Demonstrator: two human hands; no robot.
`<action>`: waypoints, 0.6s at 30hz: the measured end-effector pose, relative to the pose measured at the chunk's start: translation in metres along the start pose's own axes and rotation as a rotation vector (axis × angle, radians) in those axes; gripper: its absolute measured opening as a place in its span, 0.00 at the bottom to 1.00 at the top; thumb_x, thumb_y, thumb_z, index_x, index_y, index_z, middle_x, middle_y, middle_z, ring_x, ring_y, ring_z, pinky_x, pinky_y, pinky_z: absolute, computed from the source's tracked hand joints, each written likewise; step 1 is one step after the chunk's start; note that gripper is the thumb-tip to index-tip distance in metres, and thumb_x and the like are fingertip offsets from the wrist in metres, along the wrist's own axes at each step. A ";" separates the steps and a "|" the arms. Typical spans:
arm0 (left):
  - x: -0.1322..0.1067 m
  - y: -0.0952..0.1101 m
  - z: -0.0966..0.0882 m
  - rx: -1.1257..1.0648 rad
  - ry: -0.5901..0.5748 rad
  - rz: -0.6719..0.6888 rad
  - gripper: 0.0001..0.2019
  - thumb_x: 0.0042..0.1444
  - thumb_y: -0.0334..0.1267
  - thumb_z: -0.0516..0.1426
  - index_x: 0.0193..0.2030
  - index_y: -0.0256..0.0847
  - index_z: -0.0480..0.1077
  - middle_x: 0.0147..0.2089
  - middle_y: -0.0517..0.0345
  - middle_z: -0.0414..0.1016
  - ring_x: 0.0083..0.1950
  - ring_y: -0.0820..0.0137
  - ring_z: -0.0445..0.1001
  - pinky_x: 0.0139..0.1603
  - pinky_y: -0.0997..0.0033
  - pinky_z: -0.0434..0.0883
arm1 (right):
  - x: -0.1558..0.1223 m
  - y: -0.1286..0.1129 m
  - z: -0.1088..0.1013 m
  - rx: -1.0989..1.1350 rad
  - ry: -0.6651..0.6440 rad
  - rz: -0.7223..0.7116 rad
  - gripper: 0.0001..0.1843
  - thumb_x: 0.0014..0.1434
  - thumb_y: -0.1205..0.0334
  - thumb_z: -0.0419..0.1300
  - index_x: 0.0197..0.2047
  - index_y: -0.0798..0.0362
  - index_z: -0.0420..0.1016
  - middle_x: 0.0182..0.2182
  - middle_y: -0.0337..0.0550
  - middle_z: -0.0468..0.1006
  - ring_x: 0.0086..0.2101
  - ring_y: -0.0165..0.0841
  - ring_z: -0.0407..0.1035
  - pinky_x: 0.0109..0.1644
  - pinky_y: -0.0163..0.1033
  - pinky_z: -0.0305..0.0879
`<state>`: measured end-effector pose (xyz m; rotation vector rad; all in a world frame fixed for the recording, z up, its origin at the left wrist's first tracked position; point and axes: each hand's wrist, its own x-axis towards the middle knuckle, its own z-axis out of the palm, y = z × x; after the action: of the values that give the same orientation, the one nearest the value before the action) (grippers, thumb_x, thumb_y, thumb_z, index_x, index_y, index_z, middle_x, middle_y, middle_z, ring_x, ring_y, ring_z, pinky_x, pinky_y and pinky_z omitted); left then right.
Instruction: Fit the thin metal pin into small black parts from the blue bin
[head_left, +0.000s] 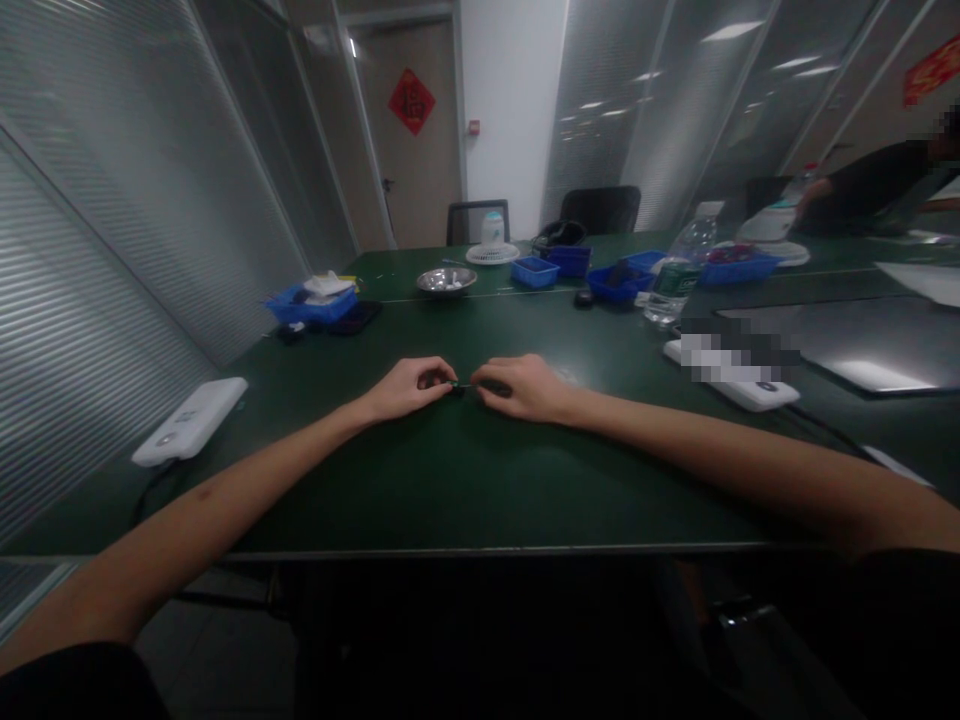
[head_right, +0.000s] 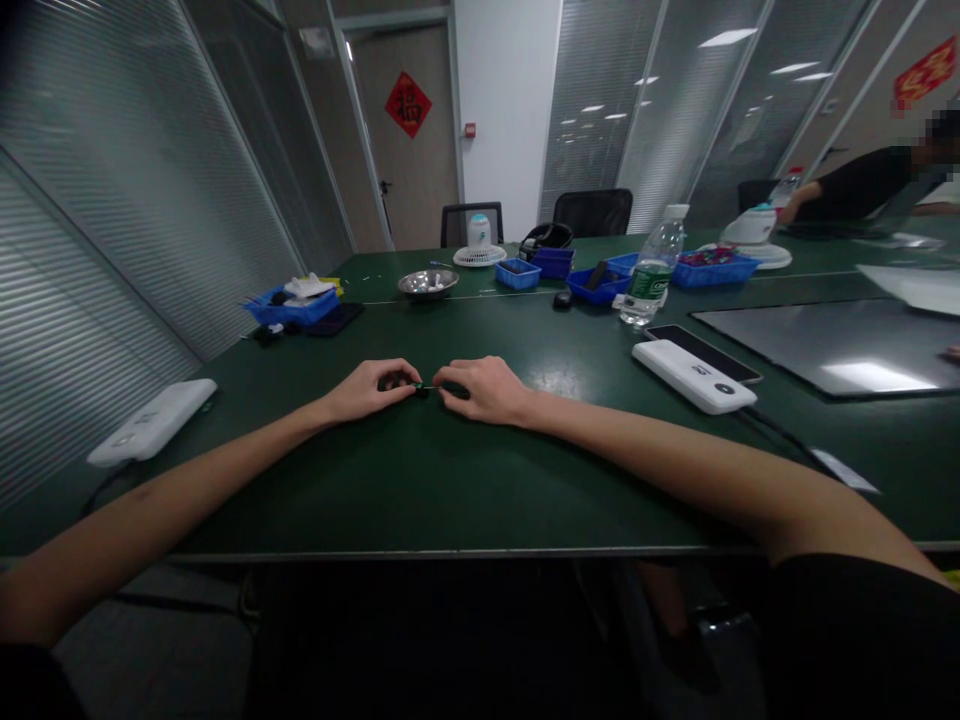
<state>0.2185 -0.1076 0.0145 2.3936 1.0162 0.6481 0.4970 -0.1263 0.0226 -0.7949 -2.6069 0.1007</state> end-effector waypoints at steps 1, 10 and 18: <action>0.000 0.000 -0.001 -0.001 -0.002 0.002 0.15 0.66 0.48 0.59 0.50 0.41 0.78 0.42 0.52 0.78 0.38 0.66 0.73 0.37 0.67 0.67 | 0.000 0.000 0.000 -0.006 -0.002 -0.005 0.17 0.71 0.56 0.55 0.56 0.52 0.77 0.45 0.46 0.81 0.36 0.33 0.72 0.39 0.36 0.61; -0.001 0.006 0.000 -0.017 -0.019 0.036 0.15 0.68 0.47 0.59 0.51 0.40 0.78 0.44 0.51 0.79 0.40 0.66 0.74 0.39 0.67 0.68 | 0.000 0.001 0.001 -0.057 0.000 -0.038 0.18 0.73 0.55 0.53 0.58 0.54 0.75 0.46 0.47 0.80 0.37 0.33 0.72 0.39 0.36 0.62; -0.002 0.009 0.004 -0.023 -0.016 0.042 0.14 0.68 0.44 0.59 0.52 0.38 0.77 0.45 0.52 0.79 0.42 0.66 0.75 0.42 0.67 0.69 | 0.000 0.008 0.008 -0.087 0.025 -0.136 0.17 0.74 0.57 0.53 0.59 0.54 0.74 0.44 0.47 0.79 0.36 0.33 0.71 0.37 0.37 0.61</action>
<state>0.2249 -0.1156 0.0161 2.4019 0.9488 0.6511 0.4984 -0.1192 0.0135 -0.6405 -2.6478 -0.0623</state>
